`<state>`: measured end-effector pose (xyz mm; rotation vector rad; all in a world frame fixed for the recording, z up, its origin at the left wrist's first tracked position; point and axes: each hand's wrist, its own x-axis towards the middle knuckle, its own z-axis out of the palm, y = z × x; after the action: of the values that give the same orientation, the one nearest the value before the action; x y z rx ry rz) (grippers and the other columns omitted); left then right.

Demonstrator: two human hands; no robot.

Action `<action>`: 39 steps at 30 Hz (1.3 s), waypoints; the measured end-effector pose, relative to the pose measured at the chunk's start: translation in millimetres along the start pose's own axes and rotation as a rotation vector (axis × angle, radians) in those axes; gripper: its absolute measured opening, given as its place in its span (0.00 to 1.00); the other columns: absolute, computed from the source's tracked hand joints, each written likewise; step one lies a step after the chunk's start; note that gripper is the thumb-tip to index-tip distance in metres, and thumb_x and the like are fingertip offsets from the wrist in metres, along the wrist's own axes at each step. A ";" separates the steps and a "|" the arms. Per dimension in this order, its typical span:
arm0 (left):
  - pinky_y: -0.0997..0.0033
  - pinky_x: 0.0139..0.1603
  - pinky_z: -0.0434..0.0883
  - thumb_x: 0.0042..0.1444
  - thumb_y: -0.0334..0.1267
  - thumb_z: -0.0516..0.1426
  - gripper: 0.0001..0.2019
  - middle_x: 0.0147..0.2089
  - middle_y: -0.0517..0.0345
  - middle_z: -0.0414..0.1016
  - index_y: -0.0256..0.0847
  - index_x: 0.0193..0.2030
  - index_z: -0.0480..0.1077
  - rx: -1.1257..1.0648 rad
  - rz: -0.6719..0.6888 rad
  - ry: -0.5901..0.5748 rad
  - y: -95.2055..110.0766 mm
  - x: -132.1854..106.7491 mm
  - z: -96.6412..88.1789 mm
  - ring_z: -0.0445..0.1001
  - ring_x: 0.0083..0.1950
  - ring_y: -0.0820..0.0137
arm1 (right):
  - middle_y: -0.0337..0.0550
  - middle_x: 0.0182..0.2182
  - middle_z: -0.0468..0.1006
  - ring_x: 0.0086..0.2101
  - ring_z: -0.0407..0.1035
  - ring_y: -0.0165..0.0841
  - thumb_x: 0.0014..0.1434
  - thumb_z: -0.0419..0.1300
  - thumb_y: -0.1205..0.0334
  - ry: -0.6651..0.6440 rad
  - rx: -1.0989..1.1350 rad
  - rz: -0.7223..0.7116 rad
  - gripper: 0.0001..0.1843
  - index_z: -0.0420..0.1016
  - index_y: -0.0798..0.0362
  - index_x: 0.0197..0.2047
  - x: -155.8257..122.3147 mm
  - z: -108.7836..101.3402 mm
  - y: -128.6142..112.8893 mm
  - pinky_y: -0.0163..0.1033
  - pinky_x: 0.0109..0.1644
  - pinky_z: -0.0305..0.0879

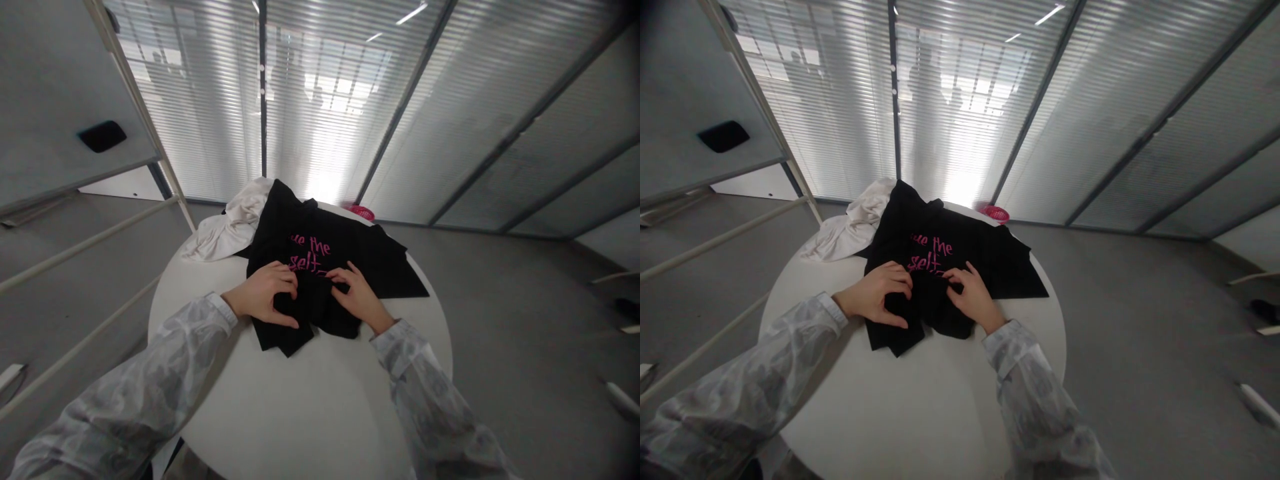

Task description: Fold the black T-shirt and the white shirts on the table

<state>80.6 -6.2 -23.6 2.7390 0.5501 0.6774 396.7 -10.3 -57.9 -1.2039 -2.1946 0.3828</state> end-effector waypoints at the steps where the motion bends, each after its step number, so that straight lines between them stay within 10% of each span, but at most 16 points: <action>1: 0.54 0.59 0.68 0.52 0.61 0.73 0.25 0.49 0.50 0.82 0.44 0.45 0.79 -0.001 0.000 -0.036 1.1 0.3 -0.2 0.79 0.50 0.57 | 0.34 0.41 0.86 0.43 0.82 0.39 0.66 0.64 0.66 0.029 -0.031 0.005 0.12 0.78 0.43 0.51 0.3 0.1 0.7 0.71 0.81 0.46; 10: 0.60 0.59 0.72 0.63 0.37 0.65 0.05 0.48 0.53 0.83 0.44 0.45 0.78 -0.114 -0.091 -0.061 -11.0 -11.0 0.1 0.81 0.51 0.61 | 0.42 0.47 0.81 0.50 0.77 0.42 0.65 0.60 0.73 0.054 -0.093 -0.192 0.15 0.78 0.44 0.48 0.3 -4.9 -14.2 0.65 0.77 0.60; 15: 0.65 0.48 0.74 0.70 0.43 0.61 0.09 0.45 0.54 0.82 0.41 0.48 0.78 -0.378 -0.328 0.136 -27.0 -18.0 -1.9 0.79 0.45 0.64 | 0.41 0.47 0.85 0.48 0.80 0.42 0.67 0.65 0.65 -0.069 -0.136 -0.271 0.09 0.80 0.45 0.50 -2.9 -13.0 -21.9 0.66 0.79 0.56; 21: 0.64 0.51 0.74 0.67 0.42 0.65 0.15 0.47 0.56 0.79 0.44 0.58 0.72 -0.375 -0.434 0.384 -41.5 -18.4 3.4 0.77 0.46 0.65 | 0.51 0.58 0.83 0.57 0.78 0.51 0.58 0.77 0.42 -0.082 -0.115 -0.262 0.41 0.73 0.45 0.70 -4.5 -23.4 -42.4 0.71 0.81 0.52; 24: 0.65 0.47 0.73 0.64 0.38 0.64 0.08 0.46 0.55 0.75 0.43 0.47 0.73 -0.213 -0.409 0.462 -42.6 -18.1 3.3 0.73 0.44 0.66 | 0.49 0.59 0.82 0.59 0.76 0.52 0.56 0.78 0.40 -0.108 -0.075 -0.310 0.38 0.77 0.43 0.65 -4.7 -21.5 -52.7 0.71 0.81 0.52; 33: 0.64 0.49 0.74 0.67 0.43 0.63 0.10 0.46 0.52 0.79 0.45 0.51 0.79 -0.068 -0.246 0.170 -35.0 -23.8 -13.6 0.79 0.45 0.63 | 0.44 0.52 0.84 0.54 0.78 0.45 0.64 0.74 0.53 -0.228 -0.173 -0.315 0.10 0.84 0.43 0.48 -1.4 -5.9 -45.8 0.66 0.79 0.56; 36: 0.59 0.57 0.75 0.57 0.56 0.72 0.26 0.54 0.47 0.80 0.45 0.57 0.80 -0.014 -0.150 0.069 -33.1 -26.7 -21.0 0.81 0.53 0.56 | 0.40 0.47 0.86 0.49 0.80 0.41 0.70 0.67 0.61 -0.156 -0.128 -0.283 0.03 0.82 0.44 0.46 -1.1 -4.5 -38.5 0.64 0.78 0.59; 39: 0.58 0.58 0.75 0.62 0.56 0.69 0.22 0.54 0.47 0.81 0.46 0.56 0.81 0.007 -0.169 0.115 -35.9 -28.0 -20.5 0.81 0.54 0.56 | 0.39 0.44 0.86 0.45 0.81 0.41 0.73 0.63 0.61 0.042 -0.057 -0.182 0.04 0.80 0.44 0.48 -0.4 -6.3 -27.0 0.63 0.76 0.63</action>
<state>36.9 17.4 -29.3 2.6332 0.8014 0.7949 382.9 -25.6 -39.3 -1.0205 -2.2699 0.2197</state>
